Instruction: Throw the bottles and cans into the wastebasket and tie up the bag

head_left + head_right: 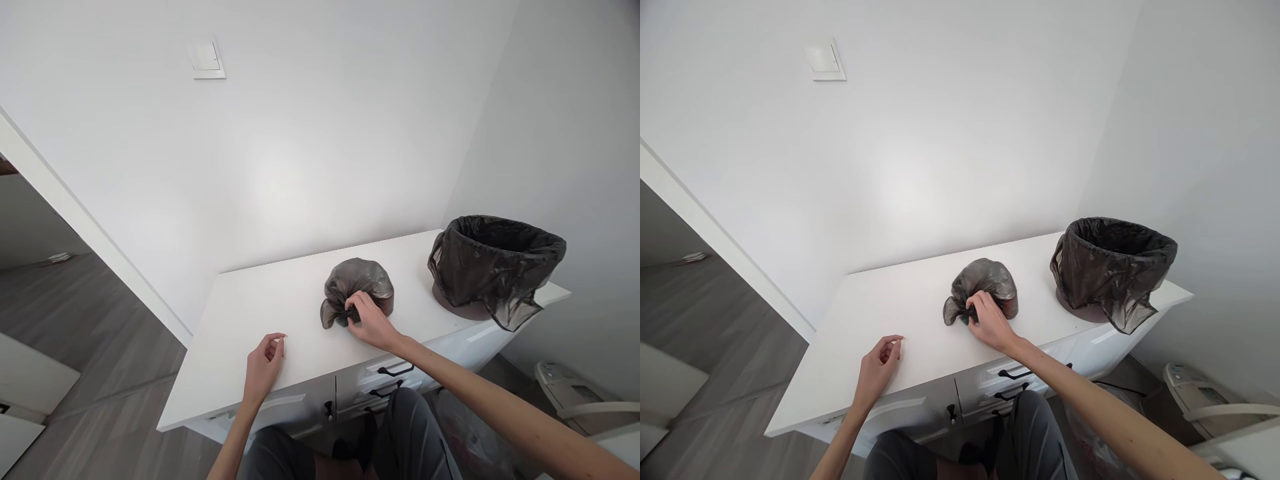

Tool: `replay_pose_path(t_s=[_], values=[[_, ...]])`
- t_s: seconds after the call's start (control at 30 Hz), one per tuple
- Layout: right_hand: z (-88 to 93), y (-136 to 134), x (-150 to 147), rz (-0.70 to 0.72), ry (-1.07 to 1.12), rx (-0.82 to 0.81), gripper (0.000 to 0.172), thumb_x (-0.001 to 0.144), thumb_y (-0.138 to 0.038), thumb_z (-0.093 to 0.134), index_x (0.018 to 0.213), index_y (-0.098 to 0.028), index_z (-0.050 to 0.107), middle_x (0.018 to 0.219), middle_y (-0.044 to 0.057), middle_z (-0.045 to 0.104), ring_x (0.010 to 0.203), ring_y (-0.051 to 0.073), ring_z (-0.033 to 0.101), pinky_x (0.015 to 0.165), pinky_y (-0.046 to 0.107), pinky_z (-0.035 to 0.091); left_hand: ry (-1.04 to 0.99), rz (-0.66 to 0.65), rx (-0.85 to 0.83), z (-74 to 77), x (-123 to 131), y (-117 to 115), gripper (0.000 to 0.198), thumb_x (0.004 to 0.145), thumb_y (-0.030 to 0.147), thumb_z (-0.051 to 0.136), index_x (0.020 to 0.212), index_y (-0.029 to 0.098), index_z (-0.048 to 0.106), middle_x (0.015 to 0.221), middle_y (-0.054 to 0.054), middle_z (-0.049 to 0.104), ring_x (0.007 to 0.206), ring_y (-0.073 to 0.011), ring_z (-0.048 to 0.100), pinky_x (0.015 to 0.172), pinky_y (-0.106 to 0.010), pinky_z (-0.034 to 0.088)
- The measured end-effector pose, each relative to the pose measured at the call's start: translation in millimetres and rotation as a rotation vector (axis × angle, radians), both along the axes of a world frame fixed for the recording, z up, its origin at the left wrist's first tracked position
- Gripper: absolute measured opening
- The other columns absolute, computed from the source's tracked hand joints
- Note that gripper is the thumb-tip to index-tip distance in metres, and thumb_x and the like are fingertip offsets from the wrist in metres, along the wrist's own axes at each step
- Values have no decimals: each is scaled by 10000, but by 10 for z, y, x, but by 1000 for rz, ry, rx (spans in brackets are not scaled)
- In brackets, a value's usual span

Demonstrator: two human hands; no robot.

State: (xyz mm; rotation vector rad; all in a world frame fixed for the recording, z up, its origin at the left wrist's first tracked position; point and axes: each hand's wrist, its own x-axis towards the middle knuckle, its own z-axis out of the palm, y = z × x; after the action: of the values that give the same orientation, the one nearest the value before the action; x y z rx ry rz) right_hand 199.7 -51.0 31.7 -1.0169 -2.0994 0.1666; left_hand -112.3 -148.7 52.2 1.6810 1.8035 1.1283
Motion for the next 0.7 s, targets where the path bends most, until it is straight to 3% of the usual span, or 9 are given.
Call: replay_pose_path(t_s=[0.07,0.13,0.23,0.33,0.43,0.53,0.6,0.7], values=[[71,-105,-78,82,0,1,304,862,-112,570,1140,-234,556,1132,104,567,1088,284,581,890,407,540,49,0,24,-7,18,-11,412,959,562,517,1080,229,725,710,6,637,594,-164,568,599,-284,473],[131,-216,-138,76,37,15,349,874,-101,558,1196,-235,545,1207,130,535,1137,290,585,888,403,554,147,2,122,16,68,-18,364,987,512,500,1083,237,717,792,-23,669,641,-175,599,642,-303,508],[138,-399,-175,-57,160,35,410,891,-94,544,1277,-231,519,1312,164,468,1256,302,554,982,431,546,350,-39,406,152,229,17,292,1026,382,476,1141,243,706,1028,-102,688,932,-236,669,824,-367,556],[6,-529,-143,-137,254,6,402,901,-131,555,1289,-229,515,1322,165,480,1294,312,539,1063,486,506,542,-166,609,398,481,154,303,1031,268,466,1251,251,673,1234,-144,638,1219,-286,595,1000,-449,524],[-201,-522,-111,-152,311,-104,327,932,-231,560,1258,-241,538,1171,118,598,1099,280,632,962,459,542,707,-345,654,639,760,391,333,1012,211,476,1286,257,659,1425,-152,553,1387,-319,475,1093,-509,471],[-336,-402,-166,-159,393,-298,342,947,-355,577,1268,-243,542,931,33,663,801,221,661,771,367,553,878,-522,634,765,1003,668,389,965,131,491,1290,252,667,1572,-135,443,1497,-341,349,1140,-554,423],[-327,-320,-243,-156,434,-404,306,942,-421,593,1189,-242,579,820,-1,668,707,206,650,704,334,528,1000,-604,604,788,1119,851,400,919,65,512,1233,227,701,1579,-129,447,1518,-348,318,1154,-563,402],[-185,-280,-330,-149,440,-460,224,951,-478,573,911,-258,594,720,-9,659,669,203,631,677,315,488,1104,-659,560,803,1192,1095,319,879,7,541,1044,173,758,1467,-148,561,1489,-351,363,1155,-540,388]])
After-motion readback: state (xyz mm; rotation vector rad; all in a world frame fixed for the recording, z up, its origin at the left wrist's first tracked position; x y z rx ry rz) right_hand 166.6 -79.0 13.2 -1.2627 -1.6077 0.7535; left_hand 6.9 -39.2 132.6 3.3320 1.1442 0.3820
